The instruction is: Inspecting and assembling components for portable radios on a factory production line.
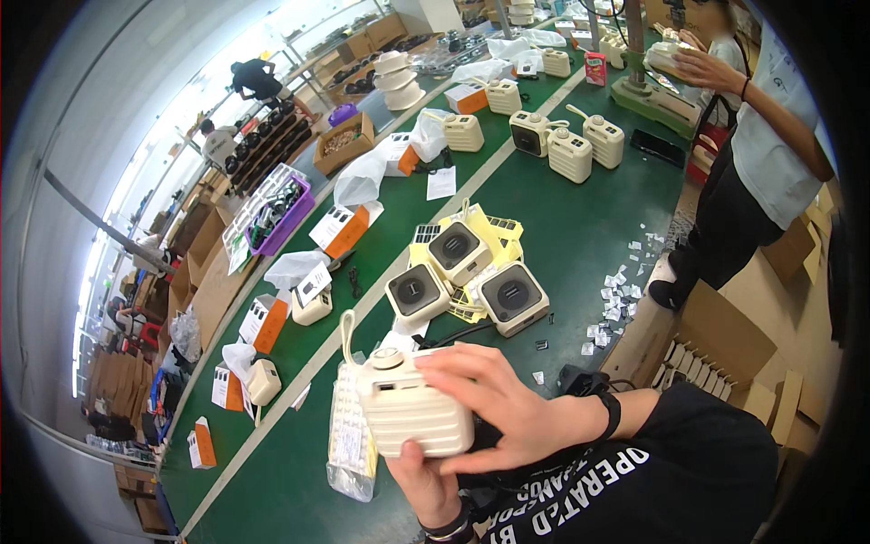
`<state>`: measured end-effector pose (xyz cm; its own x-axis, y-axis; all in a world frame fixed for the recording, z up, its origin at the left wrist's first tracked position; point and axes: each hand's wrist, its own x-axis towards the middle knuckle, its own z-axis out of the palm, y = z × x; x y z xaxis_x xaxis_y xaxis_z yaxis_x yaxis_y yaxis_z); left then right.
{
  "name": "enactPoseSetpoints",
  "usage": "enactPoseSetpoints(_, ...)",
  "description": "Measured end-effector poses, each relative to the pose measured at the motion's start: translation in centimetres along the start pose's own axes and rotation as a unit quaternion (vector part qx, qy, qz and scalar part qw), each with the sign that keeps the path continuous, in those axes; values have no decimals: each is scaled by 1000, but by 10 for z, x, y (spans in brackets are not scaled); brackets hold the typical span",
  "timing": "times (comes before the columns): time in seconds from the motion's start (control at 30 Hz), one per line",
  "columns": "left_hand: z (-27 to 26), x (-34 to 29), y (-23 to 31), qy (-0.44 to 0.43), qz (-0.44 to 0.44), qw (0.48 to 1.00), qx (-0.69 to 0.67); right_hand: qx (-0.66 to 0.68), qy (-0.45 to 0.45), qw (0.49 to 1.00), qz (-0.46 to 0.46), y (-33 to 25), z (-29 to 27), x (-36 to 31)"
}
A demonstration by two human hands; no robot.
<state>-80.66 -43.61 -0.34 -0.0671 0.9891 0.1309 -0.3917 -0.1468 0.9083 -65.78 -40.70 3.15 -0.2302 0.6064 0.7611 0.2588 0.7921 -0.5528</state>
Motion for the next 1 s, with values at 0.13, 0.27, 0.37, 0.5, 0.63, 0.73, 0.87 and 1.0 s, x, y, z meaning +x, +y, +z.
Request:
enactPoseSetpoints(0.13,-9,-5,2,4,3,997,-82,147,26,988,49,-2,12,-1)
enactPoseSetpoints(0.27,-9,-10,5,26,47,998,-33,276,38,953,122,-4,27,0)
enactPoseSetpoints(0.37,-12,-11,6,37,56,998,-1,356,70,914,179,-5,37,3)
enactPoseSetpoints(0.5,-27,-13,7,25,-53,992,-111,343,84,913,205,4,39,12)
enactPoseSetpoints(0.63,-41,-9,8,-13,-157,943,-295,301,62,933,187,3,38,14)
enactPoseSetpoints(0.73,-46,-11,11,-50,-180,876,-445,263,49,947,177,-4,40,13)
enactPoseSetpoints(0.87,-48,-13,15,-49,-235,818,-523,236,42,956,168,-8,39,13)
enactPoseSetpoints(1.0,-49,-13,14,-79,-252,781,-566,192,45,970,143,-11,39,9)
